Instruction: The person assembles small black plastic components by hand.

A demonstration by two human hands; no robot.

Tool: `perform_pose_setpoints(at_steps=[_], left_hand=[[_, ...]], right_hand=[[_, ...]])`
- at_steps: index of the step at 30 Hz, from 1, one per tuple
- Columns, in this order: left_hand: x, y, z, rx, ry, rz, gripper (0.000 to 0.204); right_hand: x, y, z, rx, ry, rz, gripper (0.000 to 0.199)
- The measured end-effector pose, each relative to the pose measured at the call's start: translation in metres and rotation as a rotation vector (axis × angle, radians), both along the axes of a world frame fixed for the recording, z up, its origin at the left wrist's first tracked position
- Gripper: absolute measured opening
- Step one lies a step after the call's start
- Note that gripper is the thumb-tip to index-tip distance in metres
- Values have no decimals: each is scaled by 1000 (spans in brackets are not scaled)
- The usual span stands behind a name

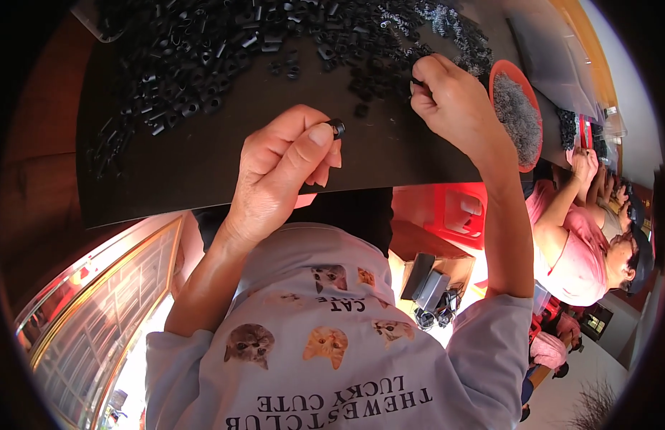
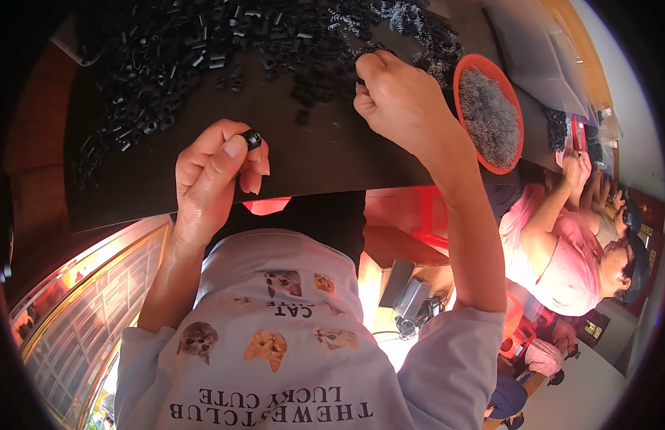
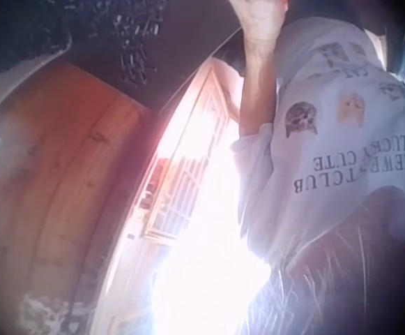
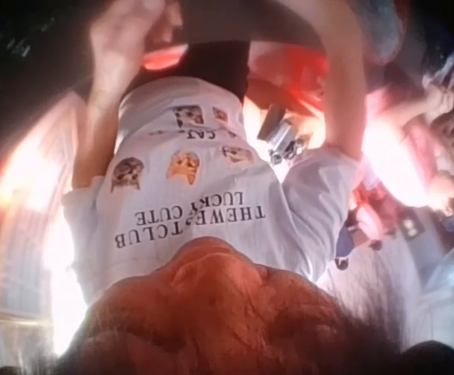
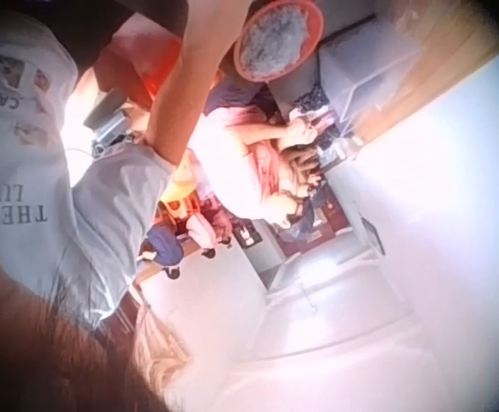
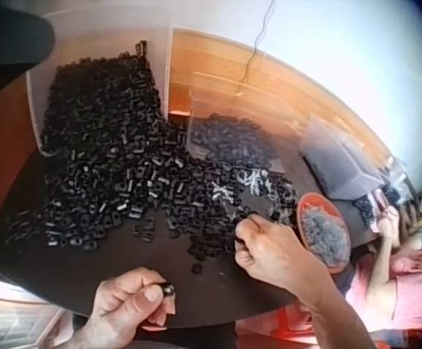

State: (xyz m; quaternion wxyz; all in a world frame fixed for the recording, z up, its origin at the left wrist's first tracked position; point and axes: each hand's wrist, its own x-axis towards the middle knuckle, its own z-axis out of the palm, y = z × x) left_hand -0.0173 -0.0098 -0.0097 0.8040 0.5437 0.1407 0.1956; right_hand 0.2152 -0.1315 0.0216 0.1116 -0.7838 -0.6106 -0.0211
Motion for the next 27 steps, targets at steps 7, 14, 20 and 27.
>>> perform_pose_setpoints(at_steps=[7,14,20,27], left_hand=[[-1,2,-1,43,24,-15,28],[-1,1,1,-47,7,0,24],[-1,3,1,-47,9,0,26],[-1,3,1,-45,-1,-17,28]], right_hand=[[-37,4,26,158,730,-105,9],[-61,23,25,171,1200,47,9],[-71,25,30,131,1218,13,13],[-77,23,40,104,1390,-44,10]])
